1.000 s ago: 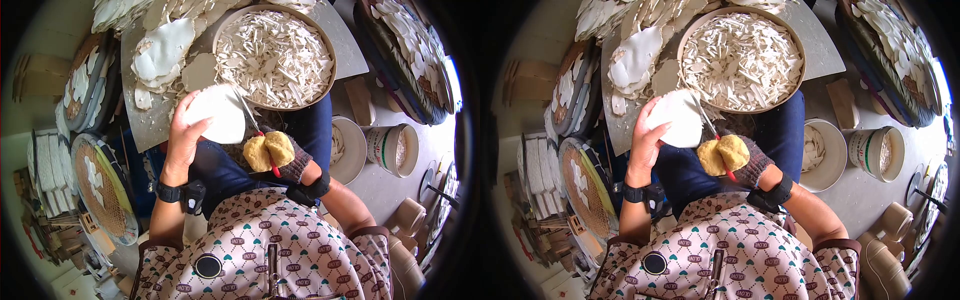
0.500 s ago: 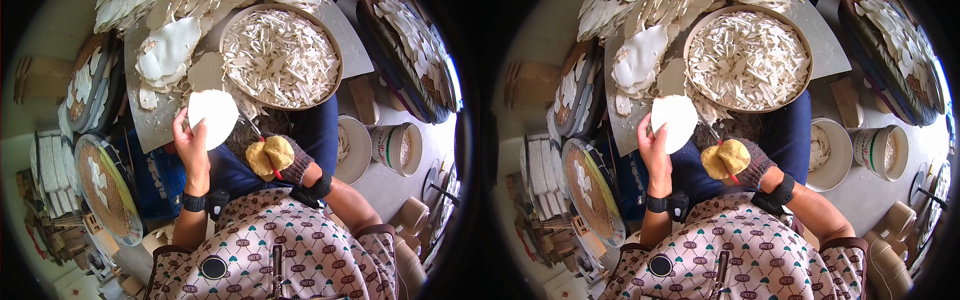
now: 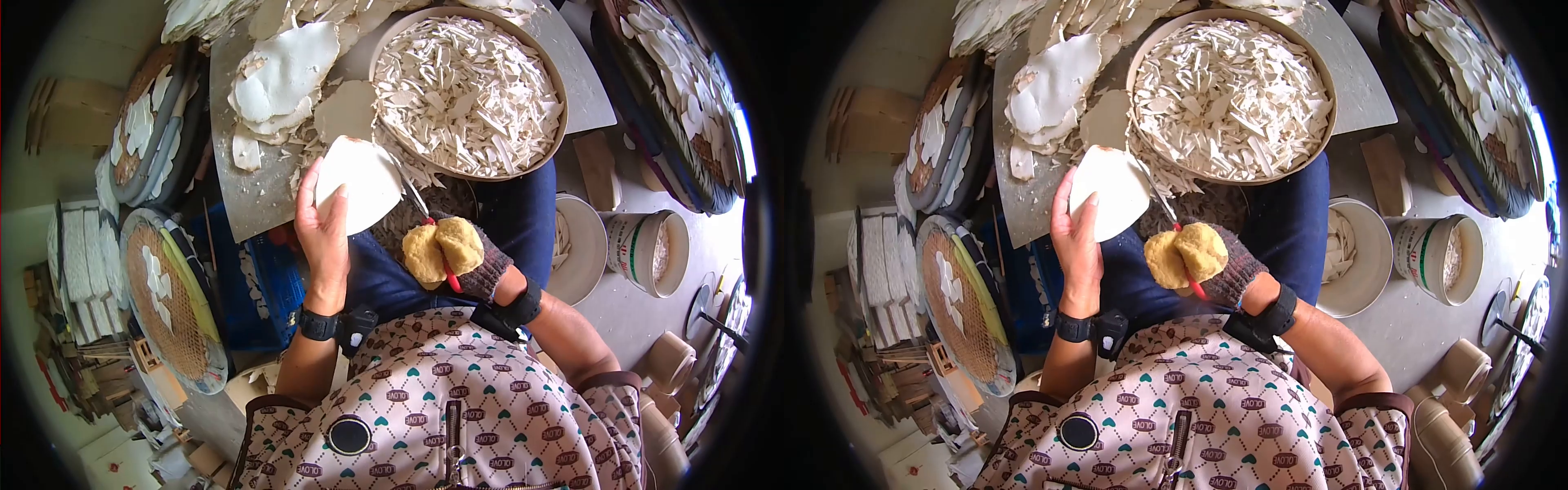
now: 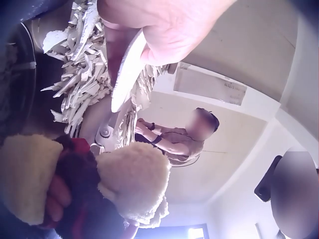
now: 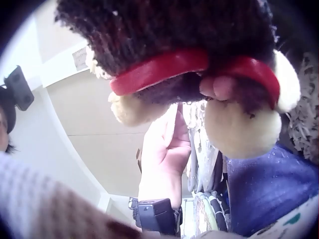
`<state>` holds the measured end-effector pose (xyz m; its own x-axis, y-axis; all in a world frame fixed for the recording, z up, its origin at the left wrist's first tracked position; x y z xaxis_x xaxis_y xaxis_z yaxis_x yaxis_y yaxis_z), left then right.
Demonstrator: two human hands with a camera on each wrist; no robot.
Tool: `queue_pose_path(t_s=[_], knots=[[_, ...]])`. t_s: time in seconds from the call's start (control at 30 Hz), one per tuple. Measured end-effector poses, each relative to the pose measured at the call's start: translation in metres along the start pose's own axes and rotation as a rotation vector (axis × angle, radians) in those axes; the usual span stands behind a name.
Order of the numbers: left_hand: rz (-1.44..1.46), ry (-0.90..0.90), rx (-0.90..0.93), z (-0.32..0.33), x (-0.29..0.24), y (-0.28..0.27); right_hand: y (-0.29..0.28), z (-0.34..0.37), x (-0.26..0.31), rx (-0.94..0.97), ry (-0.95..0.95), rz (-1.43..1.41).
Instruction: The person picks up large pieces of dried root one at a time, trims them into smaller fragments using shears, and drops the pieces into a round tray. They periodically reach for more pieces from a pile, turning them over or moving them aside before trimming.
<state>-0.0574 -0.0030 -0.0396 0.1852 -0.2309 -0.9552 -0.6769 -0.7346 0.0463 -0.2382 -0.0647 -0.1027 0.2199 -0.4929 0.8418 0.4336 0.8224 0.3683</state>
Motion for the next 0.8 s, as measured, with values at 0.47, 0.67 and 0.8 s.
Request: queue_pose_path(t_s=[0.47, 0.67, 0.8], knots=[[0.014, -0.062, 0.164, -0.010, -0.008, -0.001, 0.006, 0.000, 0.002, 0.144, -0.004, -0.188], [0.096, -0.228, 0.225, -0.021, 0.005, -0.010, 0.016, 0.005, 0.000, 0.283, 0.126, -0.669], [0.096, -0.278, 0.280, -0.024, 0.006, -0.014, 0.018, 0.008, 0.016, 0.158, -0.033, -0.068]])
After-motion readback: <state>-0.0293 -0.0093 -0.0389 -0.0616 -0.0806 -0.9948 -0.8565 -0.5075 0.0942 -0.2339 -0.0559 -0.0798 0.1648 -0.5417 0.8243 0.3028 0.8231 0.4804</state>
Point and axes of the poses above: each hand's wrist, its own z-axis away from the middle knuckle, its own y-axis out of the palm, x = y × z, the point moved 6 cm from there along -z, towards the middle knuckle, and after that the axes turned 14 degrees about y, right-handed, at the moved point
